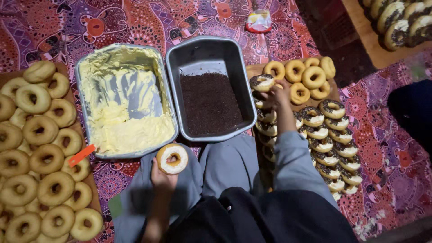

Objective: The person repeatedly picks up plain donuts, dips one side into a yellow creamy mixture, then rolls the coated side in dark crumbs, and places the finished donuts onto a wooden board. The process is repeated continuously.

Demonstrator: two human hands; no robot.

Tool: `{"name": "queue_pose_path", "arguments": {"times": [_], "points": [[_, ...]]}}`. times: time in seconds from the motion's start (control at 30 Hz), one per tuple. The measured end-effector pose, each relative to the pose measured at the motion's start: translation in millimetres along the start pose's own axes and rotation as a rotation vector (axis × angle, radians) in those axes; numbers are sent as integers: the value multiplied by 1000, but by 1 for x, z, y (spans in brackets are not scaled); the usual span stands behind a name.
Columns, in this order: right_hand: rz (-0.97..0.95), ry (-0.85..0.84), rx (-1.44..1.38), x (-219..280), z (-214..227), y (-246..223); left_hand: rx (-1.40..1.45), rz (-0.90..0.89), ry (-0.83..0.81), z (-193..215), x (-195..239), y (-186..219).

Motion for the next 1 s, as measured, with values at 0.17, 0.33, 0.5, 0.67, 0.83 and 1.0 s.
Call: {"name": "queue_pose_path", "arguments": {"times": [0.17, 0.33, 0.5, 0.67, 0.83, 1.0], "points": [[318, 275, 1266, -13, -14, -20, 386, 42, -388, -23, 8, 5], [515, 15, 883, 114, -42, -36, 94, 358, -9, -9, 2, -16], [-332, -1161, 243, 301, -160, 71, -103, 393, -326, -39, -4, -69], [-206, -876, 350, 236, -186, 62, -32, 510, -106, -26, 5, -45], [185, -818, 740, 168, -227, 62, 31, 345, -170, -32, 15, -2], [352, -700, 1258, 192, -240, 62, 111, 324, -210, -34, 15, -2]]}}
Point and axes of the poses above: each hand's wrist, its own x-axis away from the middle knuckle, its own z-axis out of the back of the hand, y = z × x, the point moved 7 cm from there along -x, towards the middle knuckle, and after that the axes turned 5 degrees about -y, right-handed, at the moved point
